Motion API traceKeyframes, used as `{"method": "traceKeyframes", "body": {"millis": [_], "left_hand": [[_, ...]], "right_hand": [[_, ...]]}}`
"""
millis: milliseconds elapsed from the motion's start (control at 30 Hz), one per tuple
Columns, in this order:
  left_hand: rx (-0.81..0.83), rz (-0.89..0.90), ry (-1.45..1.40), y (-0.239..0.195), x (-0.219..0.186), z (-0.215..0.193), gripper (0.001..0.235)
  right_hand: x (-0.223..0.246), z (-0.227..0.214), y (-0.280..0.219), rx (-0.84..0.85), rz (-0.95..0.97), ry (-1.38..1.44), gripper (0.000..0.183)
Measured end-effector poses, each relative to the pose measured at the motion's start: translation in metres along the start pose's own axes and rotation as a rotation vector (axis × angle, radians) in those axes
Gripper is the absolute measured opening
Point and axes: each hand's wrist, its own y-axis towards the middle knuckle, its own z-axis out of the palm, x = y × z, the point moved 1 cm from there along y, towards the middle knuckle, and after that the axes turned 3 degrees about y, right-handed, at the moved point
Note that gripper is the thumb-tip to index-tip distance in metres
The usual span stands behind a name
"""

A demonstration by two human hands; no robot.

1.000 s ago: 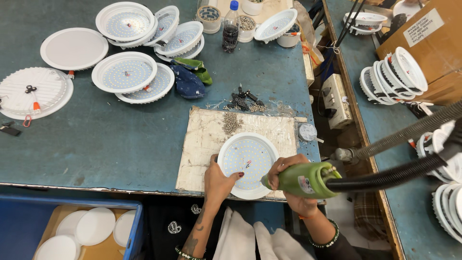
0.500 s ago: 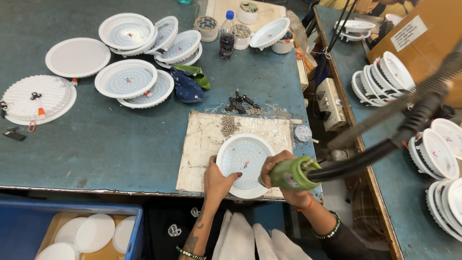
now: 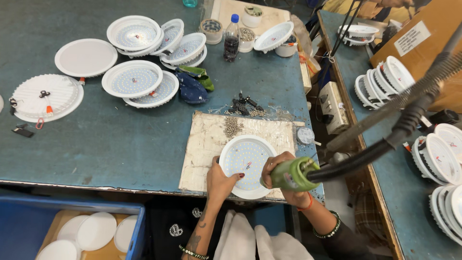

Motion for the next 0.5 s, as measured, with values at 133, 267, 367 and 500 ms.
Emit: {"method": "traceKeyframes", "body": {"millis": [133, 267, 367, 500], "left_hand": [[0.012, -0.051, 0.021, 0.002, -0.006, -0.003, 0.079], [0.009, -0.015, 0.004, -0.002, -0.010, -0.005, 0.069], [-0.002, -0.017, 0.006, -0.002, -0.012, -0.005, 0.071], [0.000, -0.011, -0.031, -0.002, -0.007, -0.004, 0.072]], "right_hand": [[0.001, 0.003, -0.002, 0.046, -0.037, -0.023, 0.074], [-0.002, 0.000, 0.003, 0.030, -0.004, 0.035, 0.076], [0.002, -0.005, 0.005, 0.005, 0.003, 0.000, 0.079], [0.004, -0.003, -0.005, 0.027, -0.035, -0.003, 0.078]]}}
